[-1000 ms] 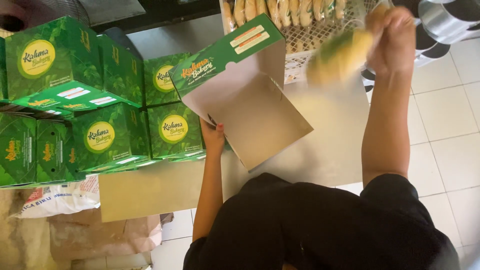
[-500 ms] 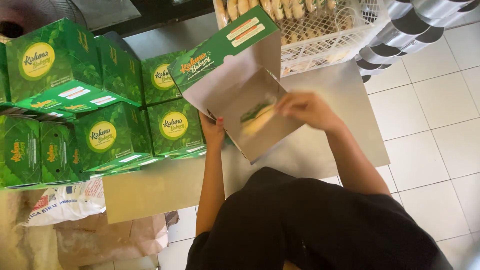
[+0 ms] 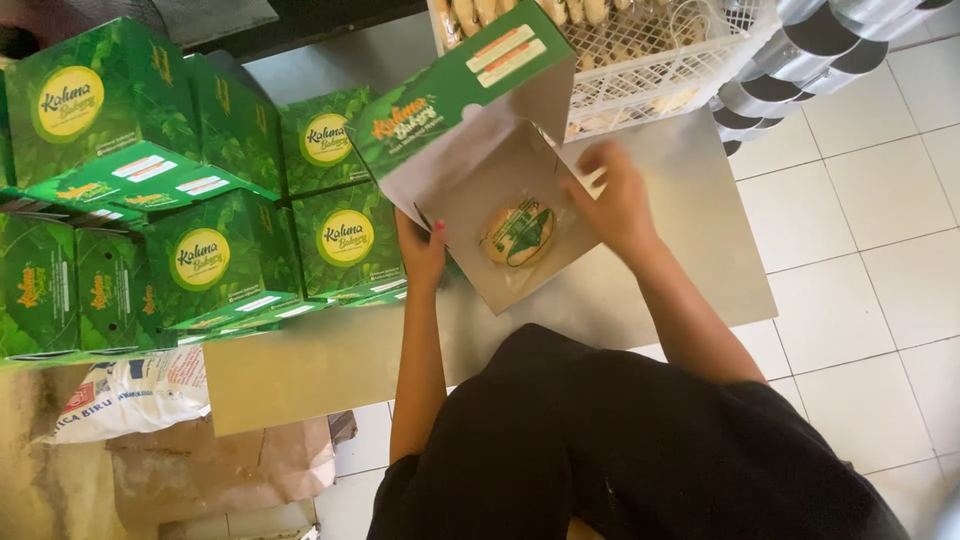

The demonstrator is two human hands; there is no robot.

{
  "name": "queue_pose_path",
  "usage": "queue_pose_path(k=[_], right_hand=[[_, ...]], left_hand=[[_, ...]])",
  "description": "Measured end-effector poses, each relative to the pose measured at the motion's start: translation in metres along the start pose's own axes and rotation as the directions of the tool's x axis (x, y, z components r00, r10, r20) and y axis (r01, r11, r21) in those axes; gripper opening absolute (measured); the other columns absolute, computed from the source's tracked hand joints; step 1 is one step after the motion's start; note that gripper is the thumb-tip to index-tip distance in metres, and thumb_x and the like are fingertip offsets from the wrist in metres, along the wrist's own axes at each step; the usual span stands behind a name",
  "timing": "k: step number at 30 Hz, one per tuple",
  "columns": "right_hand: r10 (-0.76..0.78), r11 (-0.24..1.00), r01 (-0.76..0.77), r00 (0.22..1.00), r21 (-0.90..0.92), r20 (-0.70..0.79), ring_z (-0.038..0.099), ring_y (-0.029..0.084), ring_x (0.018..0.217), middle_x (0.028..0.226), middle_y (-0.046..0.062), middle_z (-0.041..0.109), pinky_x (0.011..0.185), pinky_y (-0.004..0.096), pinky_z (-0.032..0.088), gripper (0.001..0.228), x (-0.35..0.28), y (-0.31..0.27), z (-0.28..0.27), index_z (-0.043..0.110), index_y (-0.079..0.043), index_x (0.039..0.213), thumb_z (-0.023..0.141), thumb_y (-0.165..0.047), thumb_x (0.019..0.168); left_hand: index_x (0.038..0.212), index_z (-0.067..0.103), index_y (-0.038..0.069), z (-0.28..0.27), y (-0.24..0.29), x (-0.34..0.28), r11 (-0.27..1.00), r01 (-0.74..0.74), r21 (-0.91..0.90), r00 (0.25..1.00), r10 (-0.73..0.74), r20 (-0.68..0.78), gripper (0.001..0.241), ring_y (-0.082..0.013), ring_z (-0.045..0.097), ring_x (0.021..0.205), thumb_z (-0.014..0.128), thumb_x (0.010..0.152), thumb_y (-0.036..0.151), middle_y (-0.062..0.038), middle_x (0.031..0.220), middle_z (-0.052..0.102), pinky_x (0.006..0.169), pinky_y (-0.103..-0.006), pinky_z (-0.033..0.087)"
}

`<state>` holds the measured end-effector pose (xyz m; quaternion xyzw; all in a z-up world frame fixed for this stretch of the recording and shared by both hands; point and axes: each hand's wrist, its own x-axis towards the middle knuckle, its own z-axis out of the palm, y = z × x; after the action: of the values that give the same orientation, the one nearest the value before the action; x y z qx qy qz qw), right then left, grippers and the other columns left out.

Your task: Packing individual loaves of bread into green cardboard product boxes.

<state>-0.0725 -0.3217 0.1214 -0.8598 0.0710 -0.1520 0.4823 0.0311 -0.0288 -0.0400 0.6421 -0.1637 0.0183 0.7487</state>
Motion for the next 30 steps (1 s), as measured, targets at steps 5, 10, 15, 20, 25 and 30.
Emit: queue_pose_path(k=[5,10,15,20,25,30], right_hand=[[-0.162,0.985,0.151,0.974,-0.077,-0.157,0.067,0.031,0.096,0.107,0.017,0.067,0.074,0.040,0.054,0.044,0.025,0.001,-0.008,0.056,0.003,0.113,0.082,-0.014,0.082],[-0.222,0.954,0.202,0.972,-0.221,-0.070,0.064,0.037,0.094,0.108,0.021,0.067,0.079,0.044,0.054,0.022,0.036,0.081,-0.004,0.070,-0.002,0.110,0.076,-0.008,0.090],[-0.407,0.901,0.395,0.913,-0.179,-0.034,0.063,0.039,0.104,0.110,0.018,0.068,0.090,0.046,0.053,0.022,0.036,0.110,-0.005,0.070,-0.005,0.109,0.073,-0.010,0.088],[-0.427,0.877,0.427,0.903,-0.218,0.051,0.063,0.039,0.102,0.107,0.015,0.070,0.092,0.045,0.050,0.033,0.028,0.102,0.006,0.072,-0.004,0.111,0.077,-0.016,0.080],[-0.121,0.992,0.124,0.991,-0.040,0.063,0.066,0.030,0.110,0.116,0.011,0.070,0.093,0.041,0.054,0.033,0.020,0.110,0.013,0.072,-0.006,0.120,0.066,-0.021,0.091],[0.217,0.780,-0.373,0.914,0.502,0.342,0.059,0.022,0.123,0.134,0.006,0.064,0.098,0.038,0.050,0.043,0.014,0.098,-0.005,0.058,-0.008,0.139,0.056,-0.029,0.102]], left_hand=[[0.157,0.037,0.003,-0.008,0.015,-0.011,0.956,0.287,0.064,0.958,-0.285,-0.039,0.067,-0.0315,0.054,0.108,0.062,0.095,0.005,-0.019,0.127,0.052,0.093,-0.0446,0.048],[0.161,0.035,0.004,-0.008,0.062,-0.012,0.968,-0.029,0.249,0.991,-0.005,0.135,0.071,-0.0281,0.042,0.150,0.047,0.092,-0.008,-0.016,0.161,0.044,0.126,-0.0412,0.032],[0.160,0.038,0.005,-0.006,0.080,-0.009,0.757,-0.176,0.629,0.980,0.073,0.185,0.066,-0.0353,0.046,0.146,0.056,0.097,-0.005,-0.017,0.158,0.047,0.123,-0.0450,0.037],[0.156,0.032,0.002,0.008,0.091,-0.012,0.500,-0.169,0.849,0.985,0.056,0.164,0.081,-0.0425,0.043,0.139,0.062,0.081,0.000,-0.021,0.154,0.044,0.116,-0.0500,0.036],[0.162,0.031,0.004,0.003,0.083,-0.018,0.500,-0.137,0.855,0.990,0.080,0.112,0.077,-0.0424,0.043,0.144,0.059,0.091,-0.001,-0.023,0.160,0.042,0.120,-0.0478,0.037],[0.158,0.041,0.007,0.015,0.079,-0.034,0.822,0.244,0.515,0.968,-0.173,-0.181,0.059,-0.0330,0.061,0.131,0.060,0.107,0.030,-0.017,0.151,0.056,0.113,-0.0415,0.047]])
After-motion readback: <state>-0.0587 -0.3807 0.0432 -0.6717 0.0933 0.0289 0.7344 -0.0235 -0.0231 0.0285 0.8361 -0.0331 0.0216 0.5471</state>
